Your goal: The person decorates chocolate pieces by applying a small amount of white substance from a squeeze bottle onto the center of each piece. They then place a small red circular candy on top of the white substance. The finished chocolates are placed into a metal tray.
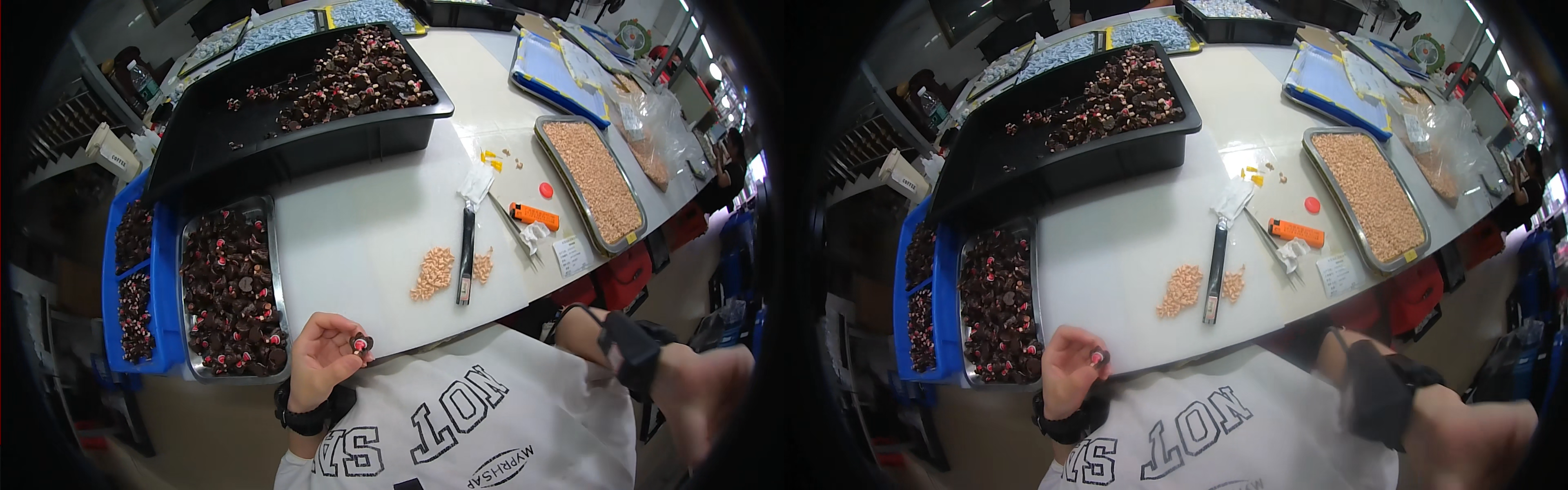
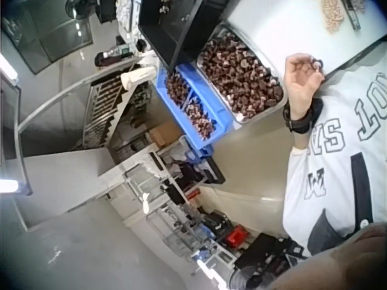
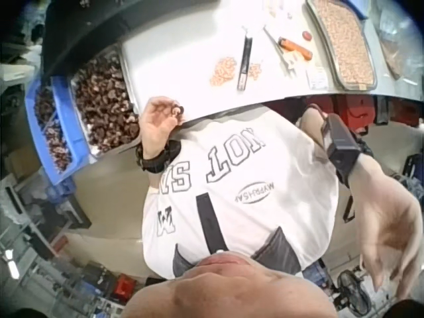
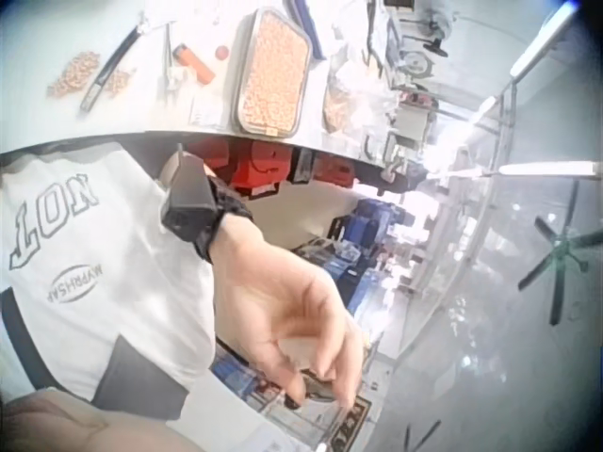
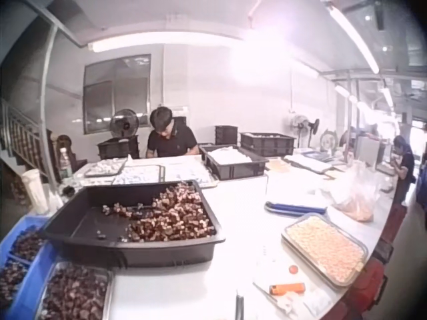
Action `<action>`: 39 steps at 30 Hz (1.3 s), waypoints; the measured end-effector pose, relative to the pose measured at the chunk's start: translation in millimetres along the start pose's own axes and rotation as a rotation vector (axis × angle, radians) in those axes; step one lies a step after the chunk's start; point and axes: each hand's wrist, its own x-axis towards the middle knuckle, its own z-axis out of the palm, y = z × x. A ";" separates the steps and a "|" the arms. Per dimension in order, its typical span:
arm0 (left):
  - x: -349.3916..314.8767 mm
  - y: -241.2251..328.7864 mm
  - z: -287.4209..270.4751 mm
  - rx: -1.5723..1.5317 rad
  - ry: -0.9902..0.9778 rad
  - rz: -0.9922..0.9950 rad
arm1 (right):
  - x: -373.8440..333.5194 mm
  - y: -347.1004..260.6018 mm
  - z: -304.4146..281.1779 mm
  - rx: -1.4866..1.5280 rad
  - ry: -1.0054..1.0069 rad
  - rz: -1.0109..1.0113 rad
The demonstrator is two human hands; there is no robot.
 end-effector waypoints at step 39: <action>-1.2 -3.1 -1.9 -0.116 -0.047 0.009 | -106.7 110.8 122.9 -0.634 -0.398 0.634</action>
